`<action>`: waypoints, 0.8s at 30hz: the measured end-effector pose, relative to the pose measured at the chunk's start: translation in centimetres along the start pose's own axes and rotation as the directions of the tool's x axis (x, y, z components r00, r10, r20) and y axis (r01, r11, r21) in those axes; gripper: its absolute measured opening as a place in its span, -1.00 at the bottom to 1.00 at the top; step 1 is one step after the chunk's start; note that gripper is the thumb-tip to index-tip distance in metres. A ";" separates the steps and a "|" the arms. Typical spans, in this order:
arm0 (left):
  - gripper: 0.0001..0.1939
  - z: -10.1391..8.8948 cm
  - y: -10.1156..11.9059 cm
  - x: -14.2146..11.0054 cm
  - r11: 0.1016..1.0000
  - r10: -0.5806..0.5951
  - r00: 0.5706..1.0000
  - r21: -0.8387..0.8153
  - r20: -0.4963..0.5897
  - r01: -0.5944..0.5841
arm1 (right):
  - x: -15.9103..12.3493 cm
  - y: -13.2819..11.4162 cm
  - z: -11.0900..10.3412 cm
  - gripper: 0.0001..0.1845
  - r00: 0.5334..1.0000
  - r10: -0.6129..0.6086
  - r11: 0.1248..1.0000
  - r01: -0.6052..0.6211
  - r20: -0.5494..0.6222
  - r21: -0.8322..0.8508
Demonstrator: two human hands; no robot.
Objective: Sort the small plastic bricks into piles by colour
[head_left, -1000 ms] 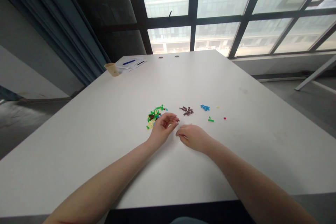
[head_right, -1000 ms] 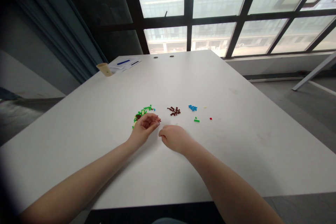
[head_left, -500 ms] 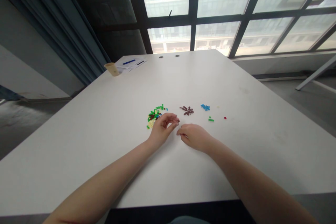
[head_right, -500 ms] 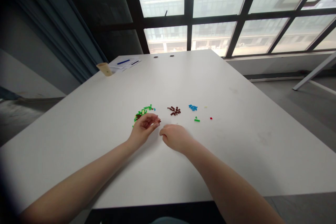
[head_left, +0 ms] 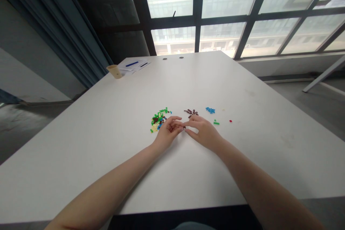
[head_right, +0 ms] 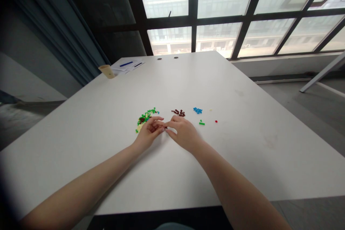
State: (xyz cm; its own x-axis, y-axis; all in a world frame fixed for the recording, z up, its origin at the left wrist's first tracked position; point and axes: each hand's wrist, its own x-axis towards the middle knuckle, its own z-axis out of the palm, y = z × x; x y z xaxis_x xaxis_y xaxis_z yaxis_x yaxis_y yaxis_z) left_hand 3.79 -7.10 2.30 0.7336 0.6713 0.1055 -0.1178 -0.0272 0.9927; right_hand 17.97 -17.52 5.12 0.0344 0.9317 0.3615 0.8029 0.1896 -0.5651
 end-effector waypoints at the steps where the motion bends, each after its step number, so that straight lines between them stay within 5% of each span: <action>1: -0.62 0.0 -0.1 0.0 1.000 -0.016 1.000 -0.014 0.012 0.016 | 0.0 0.0 0.1 -0.75 1.000 -0.001 1.000 0.001 0.000 -0.006; 8: -0.56 0.1 -0.8 0.0 0.995 -0.079 0.995 -0.065 0.053 0.082 | 0.3 1.0 0.0 -0.83 0.997 0.077 0.997 -0.077 -0.024 0.015; 13: -0.74 0.6 -1.1 -0.8 0.984 -0.008 0.984 0.175 0.179 -0.024 | 0.6 4.4 -0.6 -0.85 0.922 0.337 0.924 -0.363 -0.192 -0.122; 15: -0.84 0.8 -1.0 -1.3 0.902 0.070 0.919 0.368 0.388 -0.224 | 0.6 5.6 -0.6 -0.83 0.884 0.414 0.872 -0.453 -0.217 -0.185; 18: -0.82 1.1 -0.6 -1.9 0.685 0.130 0.691 0.439 0.712 -0.582 | 0.7 6.6 -0.2 -0.82 0.856 0.482 0.818 -0.517 -0.190 -0.254; 20: -0.79 1.3 -0.4 -2.2 0.580 0.143 0.583 0.410 0.800 -0.704 | 0.9 6.8 0.1 -0.81 0.849 0.502 0.801 -0.529 -0.165 -0.281; 24: -0.76 1.2 -0.4 -2.2 0.546 0.193 0.568 0.393 0.800 -0.740 | 1.2 7.0 0.4 -0.78 0.852 0.506 0.801 -0.522 -0.135 -0.291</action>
State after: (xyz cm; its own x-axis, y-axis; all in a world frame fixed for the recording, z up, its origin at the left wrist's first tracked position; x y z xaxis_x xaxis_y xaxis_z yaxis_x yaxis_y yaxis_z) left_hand 3.04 -9.47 1.79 0.9292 -0.2170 0.2992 -0.3443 -0.8023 0.4876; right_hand 23.40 -14.94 1.29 0.5159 0.8480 0.1215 0.7988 -0.4249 -0.4259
